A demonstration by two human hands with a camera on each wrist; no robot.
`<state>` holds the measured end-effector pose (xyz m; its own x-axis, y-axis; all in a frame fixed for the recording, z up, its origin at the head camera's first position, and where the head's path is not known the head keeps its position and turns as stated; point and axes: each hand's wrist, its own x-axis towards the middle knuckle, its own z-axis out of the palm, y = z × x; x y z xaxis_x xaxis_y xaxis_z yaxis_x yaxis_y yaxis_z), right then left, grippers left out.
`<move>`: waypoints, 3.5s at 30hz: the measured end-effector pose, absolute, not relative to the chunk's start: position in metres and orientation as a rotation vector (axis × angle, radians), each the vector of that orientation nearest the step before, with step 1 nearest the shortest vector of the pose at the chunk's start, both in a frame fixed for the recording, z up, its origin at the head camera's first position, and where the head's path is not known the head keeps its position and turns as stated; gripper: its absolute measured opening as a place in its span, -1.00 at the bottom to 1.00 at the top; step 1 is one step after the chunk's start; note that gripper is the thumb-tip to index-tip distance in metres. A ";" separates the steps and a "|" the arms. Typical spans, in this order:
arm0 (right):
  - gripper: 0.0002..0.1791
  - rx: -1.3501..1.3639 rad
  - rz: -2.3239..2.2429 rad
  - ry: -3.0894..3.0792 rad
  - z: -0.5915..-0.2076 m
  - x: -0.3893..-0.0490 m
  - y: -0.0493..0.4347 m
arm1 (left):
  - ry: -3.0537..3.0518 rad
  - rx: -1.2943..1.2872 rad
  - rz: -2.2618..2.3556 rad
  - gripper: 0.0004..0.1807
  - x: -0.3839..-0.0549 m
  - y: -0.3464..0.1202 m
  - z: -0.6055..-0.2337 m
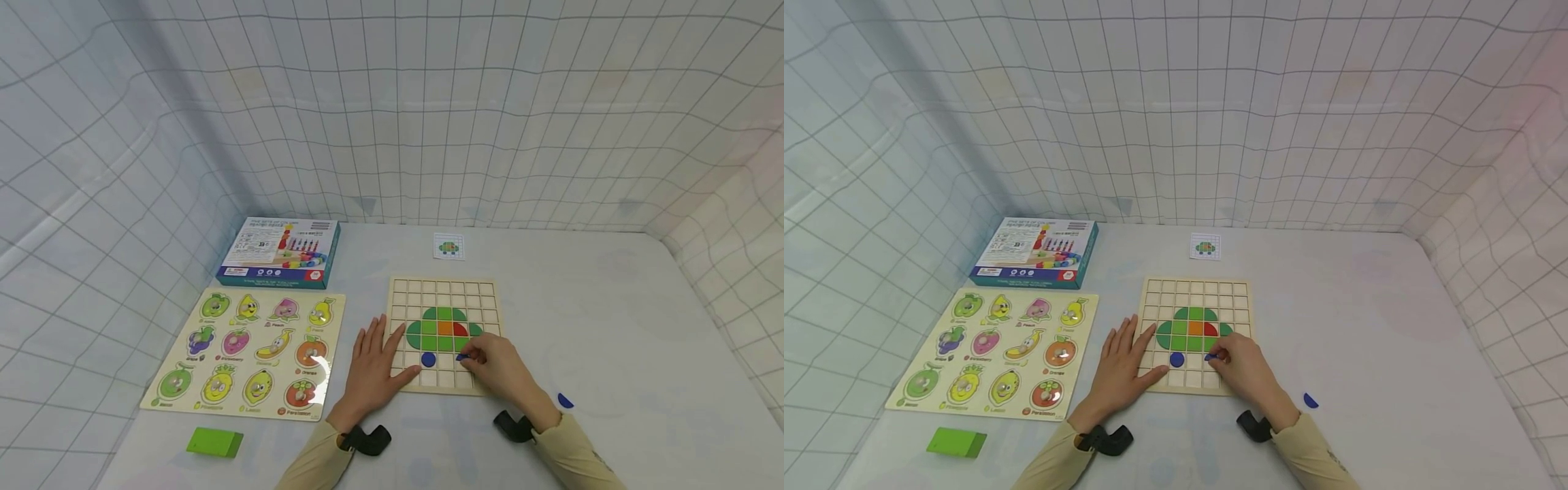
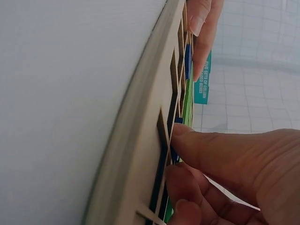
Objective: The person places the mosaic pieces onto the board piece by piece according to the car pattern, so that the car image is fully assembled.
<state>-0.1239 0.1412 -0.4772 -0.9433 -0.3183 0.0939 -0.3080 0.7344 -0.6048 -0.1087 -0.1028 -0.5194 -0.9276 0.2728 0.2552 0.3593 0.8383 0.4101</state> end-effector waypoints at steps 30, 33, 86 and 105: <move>-0.79 -0.155 -0.882 3.051 -0.466 -0.084 0.248 | -2.839 -0.497 -0.706 -0.14 -0.108 -0.104 -0.520; -0.64 -0.031 -0.818 2.992 -0.467 -0.079 0.262 | -2.845 -0.490 -0.713 -0.14 -0.107 -0.104 -0.520; -0.74 -0.060 -0.944 2.716 -0.474 -0.075 0.265 | -2.844 -0.495 -0.722 -0.16 -0.107 -0.103 -0.519; -0.78 -0.260 -0.978 2.880 -0.462 -0.092 0.242 | -2.842 -0.488 -0.723 -0.16 -0.106 -0.103 -0.520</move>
